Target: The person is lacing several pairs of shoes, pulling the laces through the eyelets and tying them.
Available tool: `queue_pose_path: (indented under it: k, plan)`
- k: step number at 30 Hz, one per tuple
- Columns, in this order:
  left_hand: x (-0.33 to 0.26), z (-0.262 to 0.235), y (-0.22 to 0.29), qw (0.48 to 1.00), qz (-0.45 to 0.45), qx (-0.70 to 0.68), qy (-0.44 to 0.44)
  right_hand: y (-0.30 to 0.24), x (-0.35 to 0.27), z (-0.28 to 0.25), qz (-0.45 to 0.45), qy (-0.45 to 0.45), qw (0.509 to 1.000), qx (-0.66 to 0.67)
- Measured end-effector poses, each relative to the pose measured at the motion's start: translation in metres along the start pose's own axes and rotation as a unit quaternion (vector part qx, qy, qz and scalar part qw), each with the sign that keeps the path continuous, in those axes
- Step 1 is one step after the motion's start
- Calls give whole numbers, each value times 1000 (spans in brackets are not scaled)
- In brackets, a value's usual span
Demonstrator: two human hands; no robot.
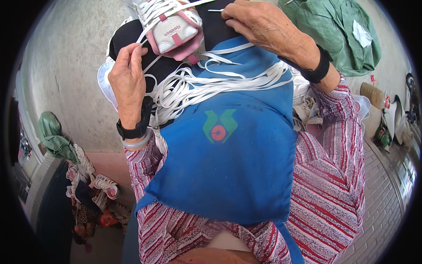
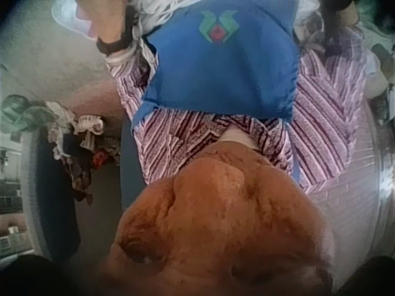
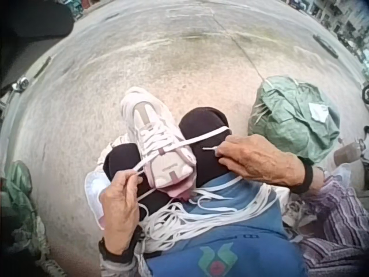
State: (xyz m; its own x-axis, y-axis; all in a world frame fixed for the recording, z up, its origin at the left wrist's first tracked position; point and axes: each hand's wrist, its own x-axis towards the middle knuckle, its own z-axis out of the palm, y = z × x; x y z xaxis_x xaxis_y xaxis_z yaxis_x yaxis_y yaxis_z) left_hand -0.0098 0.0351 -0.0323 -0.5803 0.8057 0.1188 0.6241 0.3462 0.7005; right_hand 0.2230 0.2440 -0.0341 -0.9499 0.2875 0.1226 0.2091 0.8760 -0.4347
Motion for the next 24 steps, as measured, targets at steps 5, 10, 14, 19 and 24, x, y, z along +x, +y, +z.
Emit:
queue_pose_path:
  k: [5, 10, 14, 19, 24]
  plan:
    - [20, -4, 7, 999, 24, 23, -6, -4, 2, 8, 79, 39, 994, 69]
    - [31, -14, 11, 995, 32, 79, -55, -8, 12, 18, 30, 79, 995, -54]
    - [36, -16, 9, 992, 0, 72, -106, -7, 16, 12, 8, 79, 996, -44]
    - [48, -9, 0, 995, -20, -35, -94, -13, 18, 10, 22, 58, 992, -108]
    - [43, -5, -1, 986, -103, -115, -66, -8, 22, 16, 17, 75, 991, -110]
